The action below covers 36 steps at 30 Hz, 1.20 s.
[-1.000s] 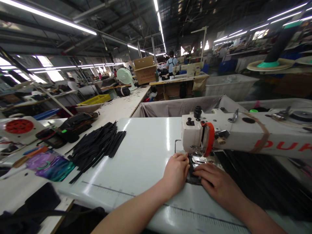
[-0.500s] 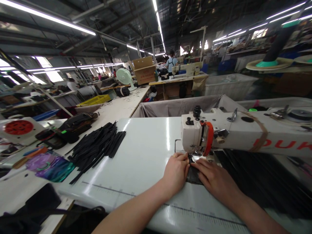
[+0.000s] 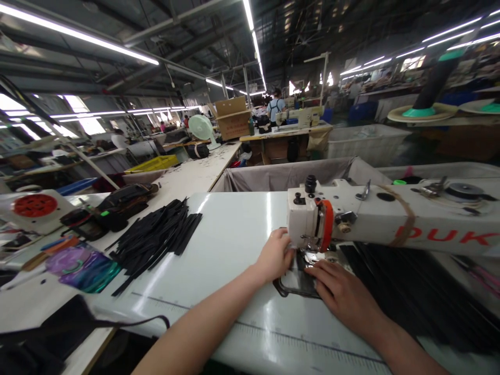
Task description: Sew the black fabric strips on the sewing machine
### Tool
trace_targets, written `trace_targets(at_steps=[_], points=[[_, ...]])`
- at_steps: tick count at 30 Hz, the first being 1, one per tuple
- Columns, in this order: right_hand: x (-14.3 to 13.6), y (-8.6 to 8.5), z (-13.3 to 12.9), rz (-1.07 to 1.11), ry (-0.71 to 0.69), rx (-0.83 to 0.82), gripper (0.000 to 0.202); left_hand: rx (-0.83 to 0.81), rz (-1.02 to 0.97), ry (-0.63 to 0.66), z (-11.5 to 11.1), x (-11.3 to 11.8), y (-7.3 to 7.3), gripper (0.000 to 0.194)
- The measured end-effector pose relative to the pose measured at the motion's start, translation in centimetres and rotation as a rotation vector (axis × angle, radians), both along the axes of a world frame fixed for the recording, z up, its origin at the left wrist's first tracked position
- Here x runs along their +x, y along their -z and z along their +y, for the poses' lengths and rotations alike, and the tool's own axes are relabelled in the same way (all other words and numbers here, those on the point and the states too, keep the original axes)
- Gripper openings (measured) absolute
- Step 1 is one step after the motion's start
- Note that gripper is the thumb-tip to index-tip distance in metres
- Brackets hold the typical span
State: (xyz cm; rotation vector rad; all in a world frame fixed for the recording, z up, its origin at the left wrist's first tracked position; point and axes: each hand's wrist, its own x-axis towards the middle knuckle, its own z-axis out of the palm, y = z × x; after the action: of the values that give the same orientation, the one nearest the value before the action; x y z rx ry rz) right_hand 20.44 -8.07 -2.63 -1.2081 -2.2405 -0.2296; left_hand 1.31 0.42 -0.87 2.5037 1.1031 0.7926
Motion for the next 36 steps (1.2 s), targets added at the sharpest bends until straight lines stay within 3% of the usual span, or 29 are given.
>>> trace_targets(at_steps=[2,4,7,9,10,14,17,26,36], points=[[0.0,0.1,-0.1,0.018,0.006,-0.028,0.028,0.063,0.078,0.131,1.9,-0.1,0.2,0.019],[0.0,0.1,-0.1,0.034,-0.003,-0.052,0.027,0.118,0.182,0.145,3.3,-0.5,0.1,0.016],[0.0,0.0,-0.2,0.049,-0.011,-0.080,0.026,0.180,0.300,-0.103,3.8,-1.3,-0.7,0.015],[0.0,0.0,-0.2,0.053,-0.004,-0.081,0.027,0.169,0.339,-0.212,3.0,-1.6,-1.4,0.016],[0.0,0.0,-0.2,0.051,0.001,-0.077,0.028,0.144,0.339,-0.205,2.2,-1.7,-1.6,0.018],[-0.1,-0.3,-0.2,0.012,-0.021,-0.087,0.029,0.048,0.182,0.034,-1.7,-1.2,-1.0,0.020],[-0.1,-0.4,-0.2,0.015,-0.064,-0.116,0.021,0.023,0.036,0.119,-3.4,-1.1,-0.2,0.019],[0.4,-0.1,-0.4,0.116,-0.119,-0.204,0.009,0.011,-0.010,0.201,-4.4,-1.5,0.4,0.013],[0.6,-0.2,-0.6,0.172,-0.169,-0.220,0.016,0.033,0.043,0.207,-5.0,-1.3,0.4,0.015]])
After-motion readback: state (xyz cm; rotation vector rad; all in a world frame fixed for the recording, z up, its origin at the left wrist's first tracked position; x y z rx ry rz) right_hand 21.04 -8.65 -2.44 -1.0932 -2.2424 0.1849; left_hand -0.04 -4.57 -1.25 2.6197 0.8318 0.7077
